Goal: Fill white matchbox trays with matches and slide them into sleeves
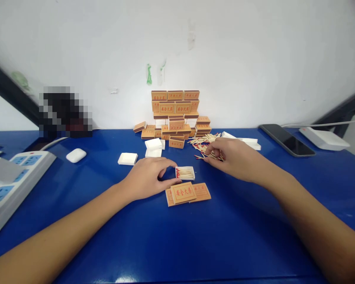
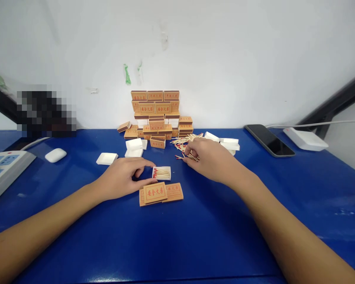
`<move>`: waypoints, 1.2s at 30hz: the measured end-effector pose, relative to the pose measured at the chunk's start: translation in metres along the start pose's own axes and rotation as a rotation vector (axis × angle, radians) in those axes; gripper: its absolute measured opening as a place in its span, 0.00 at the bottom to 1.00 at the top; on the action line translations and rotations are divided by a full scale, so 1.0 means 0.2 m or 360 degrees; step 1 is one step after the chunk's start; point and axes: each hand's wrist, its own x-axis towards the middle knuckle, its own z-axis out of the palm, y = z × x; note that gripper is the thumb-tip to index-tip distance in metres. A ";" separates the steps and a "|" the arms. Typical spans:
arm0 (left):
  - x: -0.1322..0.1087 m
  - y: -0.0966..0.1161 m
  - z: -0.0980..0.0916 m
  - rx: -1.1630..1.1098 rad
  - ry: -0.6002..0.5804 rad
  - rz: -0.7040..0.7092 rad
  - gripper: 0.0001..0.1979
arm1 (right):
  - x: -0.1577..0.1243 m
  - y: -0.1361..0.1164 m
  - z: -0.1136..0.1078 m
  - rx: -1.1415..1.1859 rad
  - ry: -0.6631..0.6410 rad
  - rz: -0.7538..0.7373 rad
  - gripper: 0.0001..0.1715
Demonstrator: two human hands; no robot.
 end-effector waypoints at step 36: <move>0.00 0.01 -0.01 -0.0007 -0.0027 -0.0036 0.17 | -0.04 -0.09 -0.03 0.0270 -0.0425 -0.0046 0.10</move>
